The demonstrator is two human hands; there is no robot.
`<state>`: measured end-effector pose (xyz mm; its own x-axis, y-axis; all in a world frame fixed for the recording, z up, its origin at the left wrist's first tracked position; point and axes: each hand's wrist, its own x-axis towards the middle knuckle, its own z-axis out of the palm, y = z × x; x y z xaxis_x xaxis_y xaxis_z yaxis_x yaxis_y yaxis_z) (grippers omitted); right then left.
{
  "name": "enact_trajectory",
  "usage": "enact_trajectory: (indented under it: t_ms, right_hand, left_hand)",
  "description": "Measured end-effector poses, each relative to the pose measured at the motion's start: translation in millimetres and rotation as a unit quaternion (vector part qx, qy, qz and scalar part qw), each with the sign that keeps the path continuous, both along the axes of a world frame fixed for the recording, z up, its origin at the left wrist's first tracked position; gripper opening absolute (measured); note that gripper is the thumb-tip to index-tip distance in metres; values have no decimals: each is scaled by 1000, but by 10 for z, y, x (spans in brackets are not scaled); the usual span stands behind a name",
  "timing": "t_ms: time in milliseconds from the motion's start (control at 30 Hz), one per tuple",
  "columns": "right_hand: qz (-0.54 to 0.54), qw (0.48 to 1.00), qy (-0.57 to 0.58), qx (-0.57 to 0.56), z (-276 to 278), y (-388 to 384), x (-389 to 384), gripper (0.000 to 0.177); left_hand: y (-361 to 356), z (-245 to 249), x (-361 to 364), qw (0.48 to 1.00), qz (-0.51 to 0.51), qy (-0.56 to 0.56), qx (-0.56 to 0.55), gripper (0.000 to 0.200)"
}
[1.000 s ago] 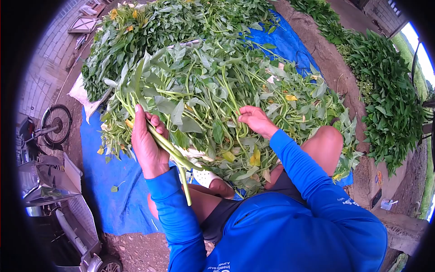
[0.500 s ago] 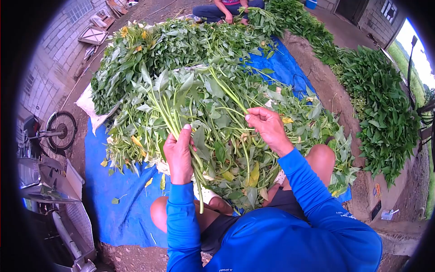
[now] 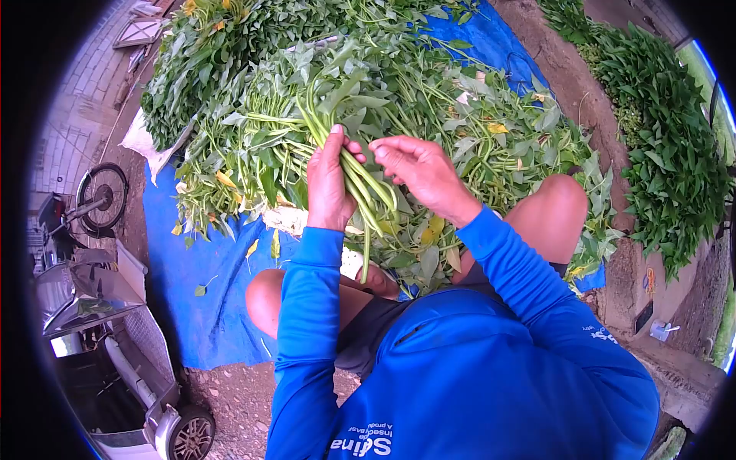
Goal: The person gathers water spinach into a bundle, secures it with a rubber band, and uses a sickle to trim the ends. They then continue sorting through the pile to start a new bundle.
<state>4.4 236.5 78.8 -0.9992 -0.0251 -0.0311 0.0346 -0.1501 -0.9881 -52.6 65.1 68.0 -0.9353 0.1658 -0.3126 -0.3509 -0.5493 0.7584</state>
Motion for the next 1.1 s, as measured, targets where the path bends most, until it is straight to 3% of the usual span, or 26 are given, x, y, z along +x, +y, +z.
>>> enact_trajectory:
  t_ms: [67,167,200,300,367,500,533,633,667,767,800,933,967,1033,1100]
  right_hand:
    - [-56,998,1,4,-19,188,1,17]
    - [81,994,-52,61,-22,314,217,18]
    - [74,994,64,53,-139,227,299,21]
    - [100,980,80,152,-10,126,531,25]
    - [54,954,193,222,-63,43,587,25]
    - [-24,894,333,298,-51,-69,629,27]
    - [-8,899,324,296,-63,-70,643,28]
    - [45,945,218,240,-40,-26,692,27]
    - [-2,958,208,195,-91,-31,707,25]
    - [-47,996,30,-72,-186,-104,744,27]
    - [-33,995,-22,-90,-93,-55,743,27]
    - [25,998,-39,38,-46,60,654,23]
    - [116,984,-75,114,-41,116,597,25]
    - [249,923,-102,274,222,118,531,29]
    - [419,792,-112,430,161,117,547,30]
  left_hand:
    - [-143,91,-76,999,23,-16,19,27]
    - [-324,164,-110,993,-6,-27,115,26]
    - [-368,194,-121,988,-19,-29,151,28]
    - [-452,218,-167,971,-56,-24,231,31]
    - [-482,213,-172,955,-83,-13,286,36]
    - [-486,177,-203,954,-85,-10,288,37]
    - [-488,161,-221,954,-82,-6,288,37]
    - [-523,173,-250,962,-20,-17,273,34]
    - [-499,174,-255,974,32,-3,222,34]
    - [-397,169,-239,982,154,33,104,34]
    - [-372,173,-228,981,167,41,88,35]
    - [-370,177,-234,976,204,83,-10,35]
    - [-391,166,-221,974,202,87,-50,35]
    - [-267,161,-150,967,192,118,-115,33]
    - [-303,194,-213,963,216,126,-97,33]
